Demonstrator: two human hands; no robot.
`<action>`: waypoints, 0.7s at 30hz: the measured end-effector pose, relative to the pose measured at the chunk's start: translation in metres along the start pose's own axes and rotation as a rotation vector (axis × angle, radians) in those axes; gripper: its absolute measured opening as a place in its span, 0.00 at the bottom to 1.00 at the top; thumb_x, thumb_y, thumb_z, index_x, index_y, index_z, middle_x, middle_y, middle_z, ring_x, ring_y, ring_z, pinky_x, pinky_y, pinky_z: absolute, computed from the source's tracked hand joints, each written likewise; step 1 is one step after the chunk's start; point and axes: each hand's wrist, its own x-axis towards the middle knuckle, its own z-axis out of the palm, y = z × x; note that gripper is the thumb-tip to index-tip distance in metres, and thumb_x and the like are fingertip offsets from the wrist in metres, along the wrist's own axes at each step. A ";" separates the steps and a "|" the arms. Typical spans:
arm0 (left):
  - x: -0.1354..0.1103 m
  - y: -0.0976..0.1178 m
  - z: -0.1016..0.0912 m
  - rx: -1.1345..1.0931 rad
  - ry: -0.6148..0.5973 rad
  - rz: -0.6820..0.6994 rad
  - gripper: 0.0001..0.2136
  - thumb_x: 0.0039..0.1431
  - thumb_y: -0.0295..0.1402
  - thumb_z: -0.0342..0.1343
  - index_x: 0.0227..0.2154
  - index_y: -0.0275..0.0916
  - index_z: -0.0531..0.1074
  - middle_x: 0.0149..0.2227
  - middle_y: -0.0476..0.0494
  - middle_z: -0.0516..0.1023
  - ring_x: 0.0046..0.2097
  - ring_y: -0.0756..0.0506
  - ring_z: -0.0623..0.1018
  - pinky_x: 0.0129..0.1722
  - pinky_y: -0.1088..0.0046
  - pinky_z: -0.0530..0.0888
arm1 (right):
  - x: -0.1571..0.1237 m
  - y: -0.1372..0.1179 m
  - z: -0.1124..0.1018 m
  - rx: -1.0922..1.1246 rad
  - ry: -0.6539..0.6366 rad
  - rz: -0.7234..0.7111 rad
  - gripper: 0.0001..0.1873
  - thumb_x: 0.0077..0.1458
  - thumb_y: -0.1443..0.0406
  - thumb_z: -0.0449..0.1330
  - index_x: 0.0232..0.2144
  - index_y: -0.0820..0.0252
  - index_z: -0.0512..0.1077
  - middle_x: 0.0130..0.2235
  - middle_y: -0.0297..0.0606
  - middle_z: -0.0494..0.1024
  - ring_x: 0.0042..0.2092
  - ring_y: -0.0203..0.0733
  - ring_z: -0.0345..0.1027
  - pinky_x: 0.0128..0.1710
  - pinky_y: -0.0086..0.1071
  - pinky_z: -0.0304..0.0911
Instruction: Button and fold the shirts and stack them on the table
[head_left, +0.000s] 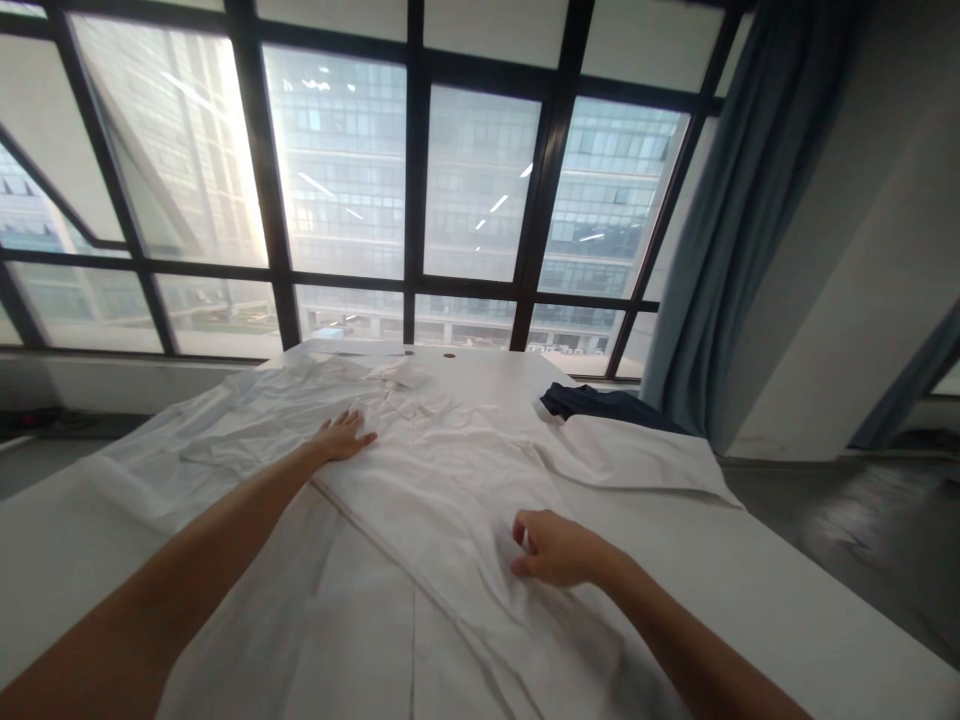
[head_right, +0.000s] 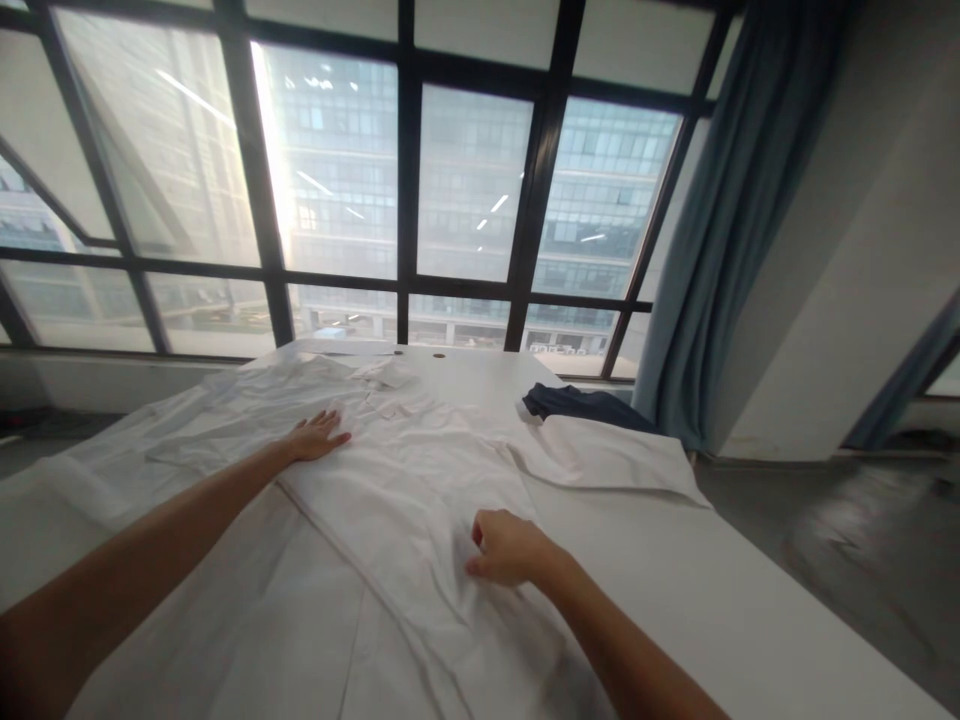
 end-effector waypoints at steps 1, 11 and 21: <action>0.000 0.001 -0.001 0.002 0.011 0.005 0.38 0.62 0.56 0.34 0.68 0.36 0.46 0.70 0.37 0.41 0.70 0.37 0.43 0.64 0.52 0.49 | -0.001 0.002 -0.003 0.000 -0.029 -0.009 0.18 0.46 0.62 0.63 0.41 0.63 0.73 0.40 0.46 0.77 0.38 0.46 0.70 0.37 0.34 0.63; 0.007 0.014 -0.005 -0.024 0.056 0.067 0.38 0.62 0.56 0.34 0.68 0.35 0.48 0.69 0.36 0.42 0.70 0.38 0.44 0.65 0.52 0.47 | -0.002 0.005 -0.023 -0.068 -0.203 0.025 0.20 0.44 0.60 0.66 0.40 0.64 0.74 0.28 0.40 0.77 0.31 0.44 0.72 0.32 0.34 0.64; 0.014 0.018 0.005 -0.042 -0.001 0.070 0.38 0.62 0.57 0.33 0.67 0.35 0.48 0.69 0.36 0.43 0.70 0.38 0.44 0.64 0.55 0.50 | 0.048 -0.062 0.030 -0.103 0.113 -0.740 0.45 0.56 0.42 0.53 0.67 0.59 0.50 0.69 0.51 0.45 0.69 0.55 0.36 0.66 0.52 0.32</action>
